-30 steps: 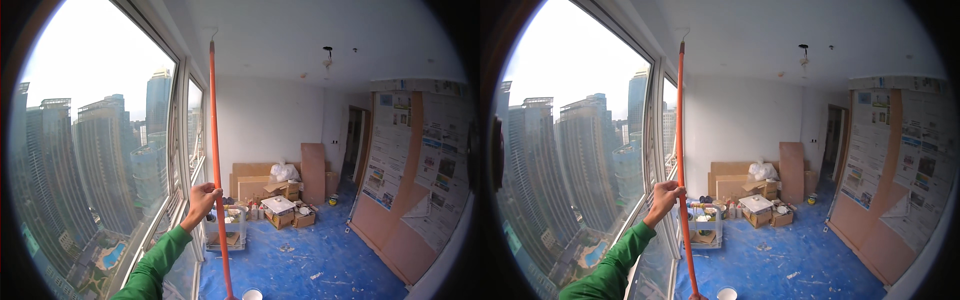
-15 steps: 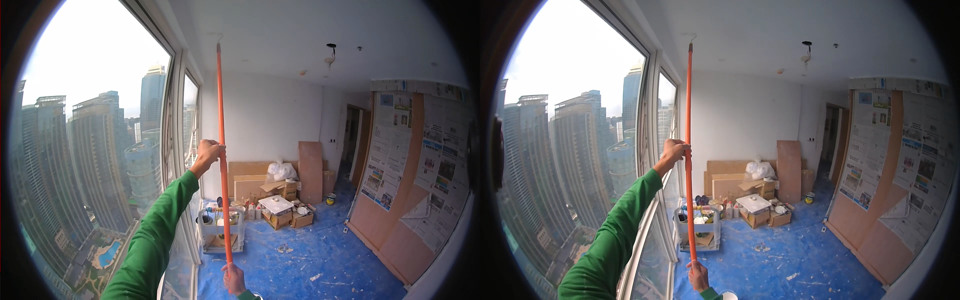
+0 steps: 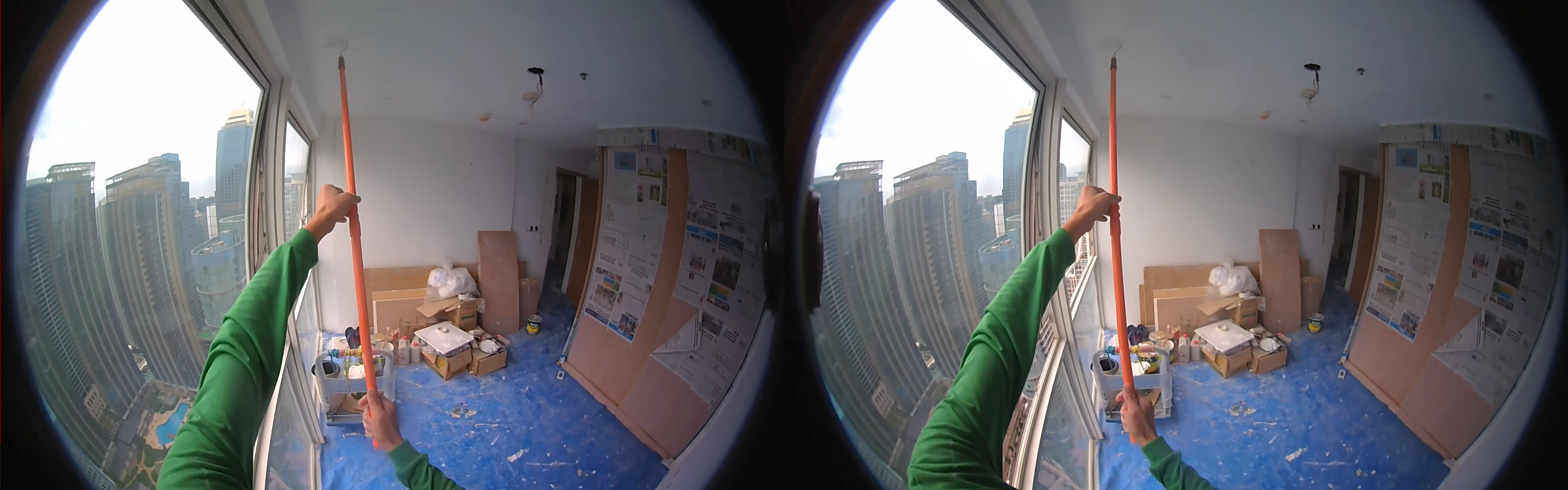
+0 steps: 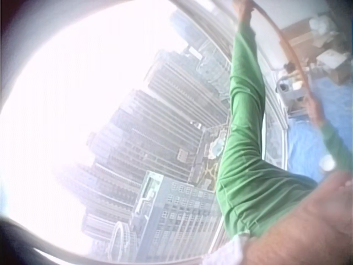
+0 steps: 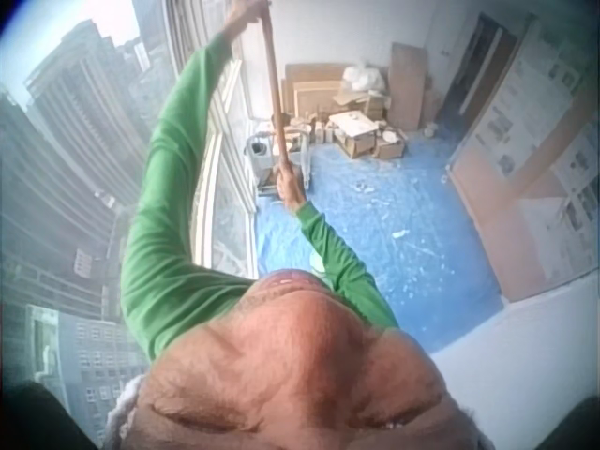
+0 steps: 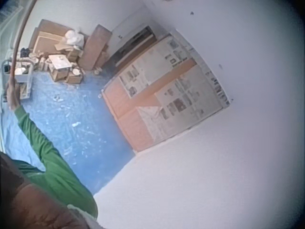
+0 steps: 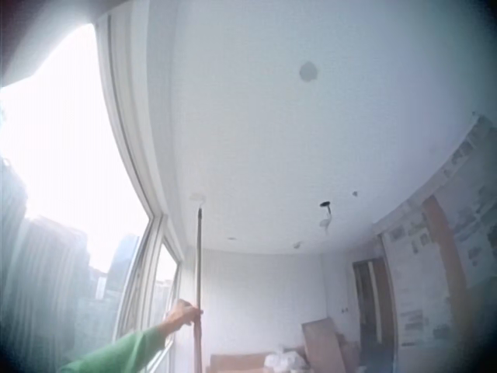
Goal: The person paints the ceiling of a room using a paint roller attached to a long extension pole. They dip the roller into a paint bucket and apply white paint to the ceiling surface. The person also briefly interacts with another person in the room.
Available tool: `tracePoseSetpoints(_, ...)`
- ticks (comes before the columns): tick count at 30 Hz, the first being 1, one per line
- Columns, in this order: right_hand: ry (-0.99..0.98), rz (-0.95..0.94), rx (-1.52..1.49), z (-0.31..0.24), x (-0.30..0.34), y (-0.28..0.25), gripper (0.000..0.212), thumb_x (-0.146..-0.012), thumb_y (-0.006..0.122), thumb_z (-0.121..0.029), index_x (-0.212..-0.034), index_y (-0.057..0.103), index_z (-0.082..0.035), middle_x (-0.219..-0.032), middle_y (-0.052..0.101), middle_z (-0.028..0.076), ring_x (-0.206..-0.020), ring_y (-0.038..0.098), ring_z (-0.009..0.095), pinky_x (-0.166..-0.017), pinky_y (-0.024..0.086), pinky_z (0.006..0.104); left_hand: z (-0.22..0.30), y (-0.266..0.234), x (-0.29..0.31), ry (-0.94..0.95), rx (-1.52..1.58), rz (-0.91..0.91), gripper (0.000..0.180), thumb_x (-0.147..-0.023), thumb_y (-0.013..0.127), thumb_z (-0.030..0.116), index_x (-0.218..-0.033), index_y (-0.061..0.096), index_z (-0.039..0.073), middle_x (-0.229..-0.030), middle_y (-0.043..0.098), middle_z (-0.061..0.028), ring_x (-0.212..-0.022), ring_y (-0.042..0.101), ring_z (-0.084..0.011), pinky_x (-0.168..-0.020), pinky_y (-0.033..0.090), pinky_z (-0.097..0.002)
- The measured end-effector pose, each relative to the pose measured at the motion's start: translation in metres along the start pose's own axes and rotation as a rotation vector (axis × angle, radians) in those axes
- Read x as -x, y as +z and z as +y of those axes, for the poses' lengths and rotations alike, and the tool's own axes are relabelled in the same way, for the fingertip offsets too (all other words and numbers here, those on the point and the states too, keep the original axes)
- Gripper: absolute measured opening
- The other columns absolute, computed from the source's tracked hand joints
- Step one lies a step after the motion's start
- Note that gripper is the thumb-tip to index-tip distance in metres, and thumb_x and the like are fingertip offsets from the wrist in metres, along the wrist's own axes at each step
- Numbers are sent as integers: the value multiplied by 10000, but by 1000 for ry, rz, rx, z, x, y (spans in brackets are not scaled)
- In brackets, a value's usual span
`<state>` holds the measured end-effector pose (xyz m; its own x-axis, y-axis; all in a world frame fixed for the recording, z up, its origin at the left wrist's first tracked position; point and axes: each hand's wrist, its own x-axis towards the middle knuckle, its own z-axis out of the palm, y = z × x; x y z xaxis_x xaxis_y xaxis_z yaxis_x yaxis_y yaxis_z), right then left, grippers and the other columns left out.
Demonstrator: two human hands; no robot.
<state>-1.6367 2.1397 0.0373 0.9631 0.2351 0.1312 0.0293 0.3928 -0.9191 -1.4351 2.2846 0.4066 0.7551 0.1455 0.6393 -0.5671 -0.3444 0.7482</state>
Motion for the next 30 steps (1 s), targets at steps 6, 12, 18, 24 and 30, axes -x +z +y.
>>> tracePoseSetpoints(6, -22, -2, 5, -12, -5, 7, 436, -1001, 435, -475, -887, 505, -60, -544, 368, -34, -376, 319, 50, -336, 237, 232, 10, -4, -10, 12, -30, 9, 260, -762, 712, 146, -746, 634, -101, -651, 621, -151, -575, 646, -232, -486, 538, -310)
tracePoseSetpoints(12, -62, -18, -30, -3, 13, 3, 432, -1004, 433, -465, -895, 509, -54, -540, 365, -33, -380, 322, 50, -337, 246, 231, 36, -1, 15, 33, -98, 42, 275, -749, 725, 173, -676, 623, -72, -609, 602, -132, -519, 606, -202, -455, 495, -306)
tracePoseSetpoints(18, -46, -10, -56, 12, 25, 3, 428, -1008, 430, -456, -890, 507, -52, -541, 362, -39, -382, 318, 46, -336, 239, 231, 26, -4, 33, 95, -148, 62, 225, -775, 706, 156, -680, 664, -43, -591, 638, -116, -479, 613, -165, -414, 466, -259)
tracePoseSetpoints(24, -66, 27, 8, 11, 11, 7, 426, -1008, 430, -457, -883, 507, -58, -545, 356, -47, -385, 312, 40, -339, 230, 226, 17, 0, 12, 57, -108, 86, 280, -729, 721, 177, -618, 622, -61, -572, 611, -136, -465, 584, -189, -433, 469, -310)
tracePoseSetpoints(30, -66, 20, -18, 5, 9, 12, 421, -1007, 436, -455, -887, 504, -58, -545, 354, -47, -386, 310, 40, -341, 226, 226, 27, -1, 11, 47, -110, 105, 288, -735, 718, 175, -607, 614, -61, -566, 605, -128, -451, 577, -196, -433, 466, -314)
